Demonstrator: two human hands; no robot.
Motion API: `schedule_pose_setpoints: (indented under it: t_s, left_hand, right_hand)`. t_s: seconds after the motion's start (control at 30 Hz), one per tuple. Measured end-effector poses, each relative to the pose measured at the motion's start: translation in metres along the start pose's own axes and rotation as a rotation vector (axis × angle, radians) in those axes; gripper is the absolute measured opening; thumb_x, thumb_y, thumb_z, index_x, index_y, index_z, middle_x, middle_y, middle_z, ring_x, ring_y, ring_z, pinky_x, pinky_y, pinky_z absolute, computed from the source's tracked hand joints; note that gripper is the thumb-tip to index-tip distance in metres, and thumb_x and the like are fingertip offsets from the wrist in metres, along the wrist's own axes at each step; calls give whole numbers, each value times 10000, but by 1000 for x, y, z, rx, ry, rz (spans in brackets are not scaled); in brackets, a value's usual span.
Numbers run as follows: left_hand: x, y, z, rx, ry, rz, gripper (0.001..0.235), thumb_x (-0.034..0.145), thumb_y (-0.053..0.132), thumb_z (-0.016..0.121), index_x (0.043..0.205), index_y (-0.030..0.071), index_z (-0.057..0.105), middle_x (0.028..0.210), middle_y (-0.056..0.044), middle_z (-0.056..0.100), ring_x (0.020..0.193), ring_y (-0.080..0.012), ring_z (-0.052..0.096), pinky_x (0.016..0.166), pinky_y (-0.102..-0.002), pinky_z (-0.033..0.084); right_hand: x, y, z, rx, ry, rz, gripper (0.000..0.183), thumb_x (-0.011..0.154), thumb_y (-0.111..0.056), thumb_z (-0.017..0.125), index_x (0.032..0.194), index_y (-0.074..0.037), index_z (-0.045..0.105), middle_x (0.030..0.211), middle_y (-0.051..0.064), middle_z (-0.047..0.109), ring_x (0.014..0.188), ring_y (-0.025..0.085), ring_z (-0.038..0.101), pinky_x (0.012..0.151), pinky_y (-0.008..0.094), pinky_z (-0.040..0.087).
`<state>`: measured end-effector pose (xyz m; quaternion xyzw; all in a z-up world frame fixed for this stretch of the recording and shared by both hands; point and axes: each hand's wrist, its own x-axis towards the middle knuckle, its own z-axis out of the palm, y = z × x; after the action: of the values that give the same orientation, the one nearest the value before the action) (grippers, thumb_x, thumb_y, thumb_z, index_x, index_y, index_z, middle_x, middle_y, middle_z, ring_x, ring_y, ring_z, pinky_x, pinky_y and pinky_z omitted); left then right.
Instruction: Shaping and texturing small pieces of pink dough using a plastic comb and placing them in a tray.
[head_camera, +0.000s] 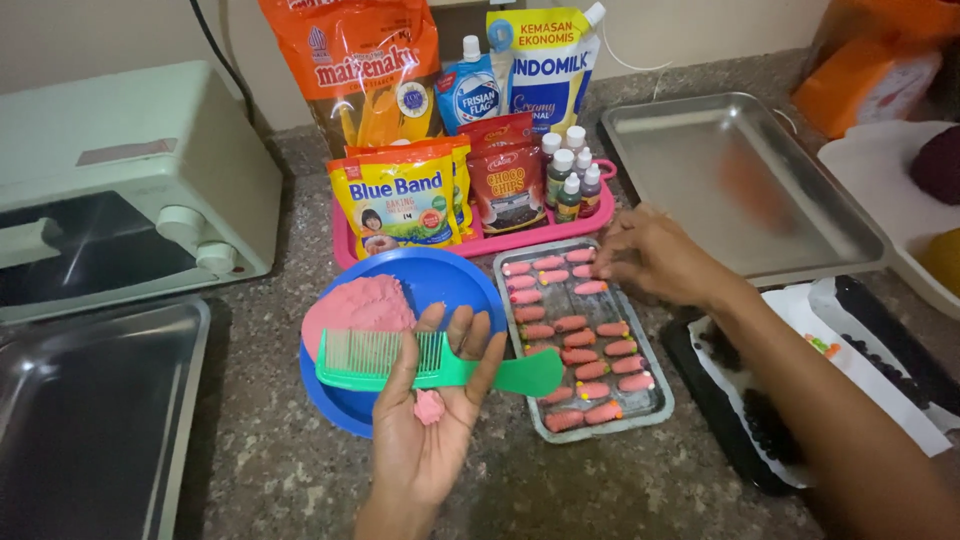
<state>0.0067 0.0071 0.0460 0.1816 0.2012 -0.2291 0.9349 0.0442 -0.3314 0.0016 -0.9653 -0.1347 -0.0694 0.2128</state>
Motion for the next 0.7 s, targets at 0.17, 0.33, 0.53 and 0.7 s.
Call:
schedule_pose_setpoints:
  t_s: [0.17, 0.33, 0.53, 0.7]
  left_hand:
    - [1, 0, -3, -4, 7, -10, 466, 1067, 315, 355, 1387, 4, 489, 1435, -251, 522, 1399, -437, 491, 1224, -601, 393]
    - [2, 0, -3, 12, -11, 1, 476, 1065, 315, 360, 1397, -1, 488, 1421, -252, 528, 1387, -442, 497, 1204, -600, 404]
    - [2, -1, -5, -13, -17, -14, 451, 1070, 315, 371, 1369, 4, 502, 1404, -255, 537, 1376, -434, 504, 1212, -611, 397]
    - [4, -1, -7, -22, -21, -4, 439, 1073, 309, 378, 1356, 0, 506, 1397, -268, 540, 1365, -441, 512, 1194, -617, 407]
  right_hand:
    - [-3, 2, 7, -16, -10, -10, 149, 826, -232, 817, 969, -268, 839, 1027, -27, 683, 1076, 194, 591, 998, 451, 358]
    - [-3, -5, 30, -148, 15, -15, 264, 770, -264, 873, 1023, -215, 814, 1012, 22, 637, 1050, 249, 543, 883, 433, 435]
    - [-10, -17, 35, -339, 103, -90, 45, 889, -224, 753, 932, -218, 762, 1026, -4, 606, 1034, 263, 498, 797, 436, 297]
    - [-11, -10, 37, -422, 121, -77, 217, 811, -247, 835, 1003, -246, 735, 1111, -10, 602, 1041, 273, 486, 775, 438, 324]
